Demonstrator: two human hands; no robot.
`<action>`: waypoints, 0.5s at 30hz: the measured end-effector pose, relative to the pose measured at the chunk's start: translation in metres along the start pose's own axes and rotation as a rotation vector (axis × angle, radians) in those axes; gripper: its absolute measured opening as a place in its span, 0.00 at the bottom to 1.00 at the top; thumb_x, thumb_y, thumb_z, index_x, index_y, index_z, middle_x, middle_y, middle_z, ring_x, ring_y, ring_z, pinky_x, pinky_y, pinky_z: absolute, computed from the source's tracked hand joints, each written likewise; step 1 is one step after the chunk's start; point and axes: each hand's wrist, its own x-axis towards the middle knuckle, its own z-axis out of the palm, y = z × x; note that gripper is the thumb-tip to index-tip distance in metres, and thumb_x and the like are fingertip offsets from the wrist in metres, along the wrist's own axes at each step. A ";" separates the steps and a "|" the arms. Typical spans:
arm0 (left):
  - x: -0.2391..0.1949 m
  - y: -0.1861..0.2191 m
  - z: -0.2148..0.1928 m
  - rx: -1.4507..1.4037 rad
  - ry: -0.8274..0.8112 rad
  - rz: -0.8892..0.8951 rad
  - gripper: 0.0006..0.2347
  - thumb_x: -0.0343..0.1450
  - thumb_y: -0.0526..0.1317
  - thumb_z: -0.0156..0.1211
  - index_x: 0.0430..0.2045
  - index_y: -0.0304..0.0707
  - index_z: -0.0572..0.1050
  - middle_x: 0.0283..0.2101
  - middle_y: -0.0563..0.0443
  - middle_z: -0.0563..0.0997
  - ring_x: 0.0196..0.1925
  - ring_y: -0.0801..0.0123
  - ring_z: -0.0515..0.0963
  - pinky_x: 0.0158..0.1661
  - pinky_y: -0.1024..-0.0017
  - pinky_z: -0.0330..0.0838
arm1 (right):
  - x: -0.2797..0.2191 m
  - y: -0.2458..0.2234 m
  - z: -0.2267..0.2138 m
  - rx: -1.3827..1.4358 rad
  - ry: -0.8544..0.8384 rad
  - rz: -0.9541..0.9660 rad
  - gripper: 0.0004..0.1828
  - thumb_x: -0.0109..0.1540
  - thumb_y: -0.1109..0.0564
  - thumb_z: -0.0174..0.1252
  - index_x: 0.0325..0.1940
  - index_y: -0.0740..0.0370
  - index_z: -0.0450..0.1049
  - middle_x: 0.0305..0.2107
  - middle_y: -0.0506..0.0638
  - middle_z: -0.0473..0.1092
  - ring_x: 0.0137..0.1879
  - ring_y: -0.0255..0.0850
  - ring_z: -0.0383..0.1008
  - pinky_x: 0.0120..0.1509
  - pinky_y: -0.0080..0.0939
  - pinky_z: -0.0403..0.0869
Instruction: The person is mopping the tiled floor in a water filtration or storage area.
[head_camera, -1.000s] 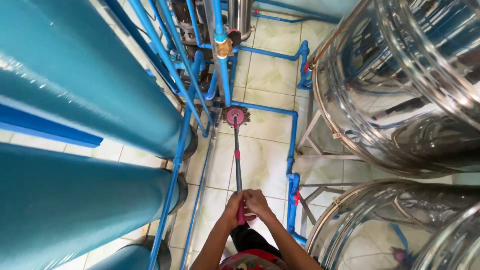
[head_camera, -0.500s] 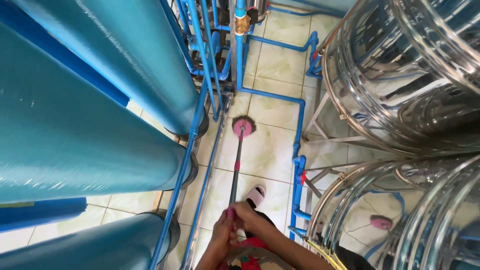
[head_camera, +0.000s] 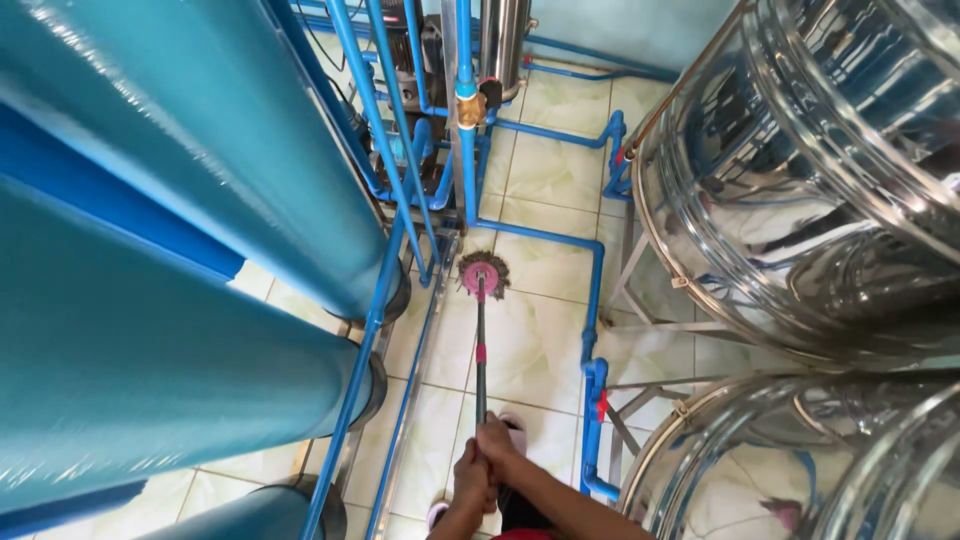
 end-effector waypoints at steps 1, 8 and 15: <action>0.019 0.008 0.011 0.006 0.000 0.027 0.21 0.78 0.50 0.43 0.68 0.62 0.60 0.14 0.54 0.62 0.09 0.70 0.55 0.11 0.70 0.45 | 0.013 -0.011 -0.008 -0.009 0.015 -0.049 0.14 0.64 0.61 0.44 0.52 0.68 0.66 0.36 0.62 0.67 0.37 0.48 0.68 0.36 0.53 0.71; 0.020 0.120 0.090 0.185 0.067 0.143 0.24 0.77 0.44 0.42 0.72 0.65 0.58 0.20 0.50 0.68 0.12 0.69 0.63 0.12 0.68 0.54 | 0.119 -0.088 -0.055 0.308 0.017 0.019 0.38 0.63 0.67 0.39 0.80 0.57 0.53 0.47 0.59 0.72 0.39 0.44 0.72 0.40 0.44 0.76; -0.021 0.042 0.013 0.405 0.028 0.180 0.24 0.76 0.49 0.46 0.71 0.59 0.59 0.25 0.46 0.74 0.15 0.66 0.67 0.14 0.66 0.59 | 0.033 -0.006 -0.009 0.366 -0.044 0.271 0.25 0.67 0.56 0.41 0.69 0.54 0.54 0.39 0.58 0.69 0.38 0.48 0.71 0.38 0.53 0.74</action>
